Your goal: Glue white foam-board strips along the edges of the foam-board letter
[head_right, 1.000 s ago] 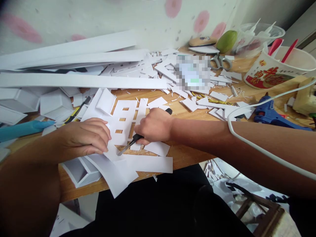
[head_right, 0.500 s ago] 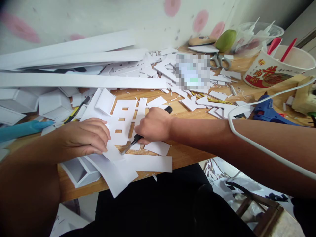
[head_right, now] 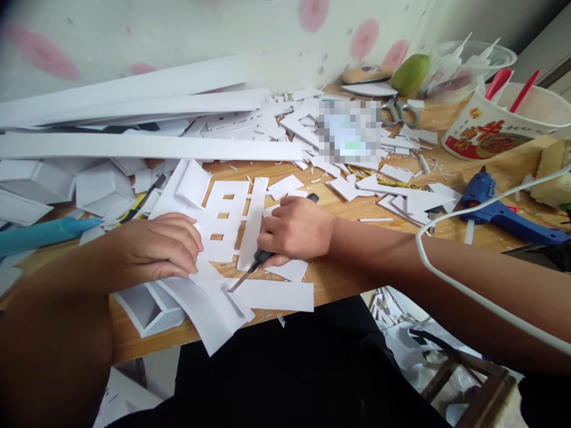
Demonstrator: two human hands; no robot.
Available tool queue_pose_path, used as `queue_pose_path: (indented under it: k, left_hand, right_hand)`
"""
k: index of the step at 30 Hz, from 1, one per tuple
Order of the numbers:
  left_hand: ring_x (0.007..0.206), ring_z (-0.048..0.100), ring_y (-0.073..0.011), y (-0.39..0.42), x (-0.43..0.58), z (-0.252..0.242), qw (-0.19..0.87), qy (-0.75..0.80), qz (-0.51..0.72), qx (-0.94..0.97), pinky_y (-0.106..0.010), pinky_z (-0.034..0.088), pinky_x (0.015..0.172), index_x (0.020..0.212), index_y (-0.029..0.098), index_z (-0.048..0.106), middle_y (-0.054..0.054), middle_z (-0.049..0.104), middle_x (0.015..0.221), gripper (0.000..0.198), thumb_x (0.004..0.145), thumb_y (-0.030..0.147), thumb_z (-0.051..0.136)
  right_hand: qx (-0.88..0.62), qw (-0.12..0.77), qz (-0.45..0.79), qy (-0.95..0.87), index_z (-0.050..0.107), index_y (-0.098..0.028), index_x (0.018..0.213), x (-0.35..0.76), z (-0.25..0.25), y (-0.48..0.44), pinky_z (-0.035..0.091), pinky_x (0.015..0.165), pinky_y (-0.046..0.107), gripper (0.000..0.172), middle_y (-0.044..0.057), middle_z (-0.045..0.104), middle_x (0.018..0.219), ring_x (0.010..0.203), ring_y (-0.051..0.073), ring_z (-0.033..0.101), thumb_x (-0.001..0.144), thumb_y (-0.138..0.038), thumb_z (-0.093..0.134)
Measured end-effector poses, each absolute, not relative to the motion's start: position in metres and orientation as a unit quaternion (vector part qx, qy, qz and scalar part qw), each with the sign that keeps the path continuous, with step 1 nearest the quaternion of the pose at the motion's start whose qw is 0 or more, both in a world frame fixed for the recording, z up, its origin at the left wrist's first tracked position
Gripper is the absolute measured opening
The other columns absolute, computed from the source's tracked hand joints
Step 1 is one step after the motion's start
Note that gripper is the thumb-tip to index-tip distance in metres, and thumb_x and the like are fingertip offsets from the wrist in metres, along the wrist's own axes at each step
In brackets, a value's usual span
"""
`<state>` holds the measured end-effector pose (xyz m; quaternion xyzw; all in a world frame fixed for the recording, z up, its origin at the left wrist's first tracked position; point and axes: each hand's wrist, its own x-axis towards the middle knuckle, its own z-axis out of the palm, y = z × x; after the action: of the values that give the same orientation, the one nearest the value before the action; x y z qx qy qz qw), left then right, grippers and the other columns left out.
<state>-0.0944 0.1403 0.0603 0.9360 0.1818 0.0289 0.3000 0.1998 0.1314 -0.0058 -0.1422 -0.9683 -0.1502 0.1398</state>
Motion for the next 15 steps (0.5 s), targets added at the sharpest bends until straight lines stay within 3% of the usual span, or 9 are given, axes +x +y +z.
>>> queue_pose_path:
  k: [7, 15]
  left_hand:
    - [0.084, 0.062, -0.0129, 0.14, -0.092, 0.059, 0.304, 0.172, 0.04, 0.936, -0.027, 0.046, 0.086, 0.079, 0.026, 0.068, 0.003, 0.07, 0.077, 0.016, 0.089, 0.019, 0.057]
    - [0.085, 0.061, -0.0147, 0.139, -0.094, 0.059, 0.31, 0.199, 0.014, 0.93, -0.03, 0.045, 0.089, 0.079, 0.024, 0.068, 0.0, 0.07, 0.078, 0.018, 0.091, 0.024, 0.055]
  right_hand:
    - [-0.242, 0.179, -0.087, -0.95, 0.058, -0.018, 0.073, 0.196, -0.002, 0.12, 0.02, 0.055, 0.031, 0.065, 0.0, 0.054, 0.061, 0.051, 0.013, 0.039, 0.098, -0.064, 0.02]
    - [-0.303, 0.088, -0.062, -0.947, 0.063, -0.018, 0.081, 0.17, 0.025, 0.12, 0.019, 0.054, 0.032, 0.072, 0.004, 0.058, 0.063, 0.049, 0.015, 0.039, 0.095, -0.069, 0.014]
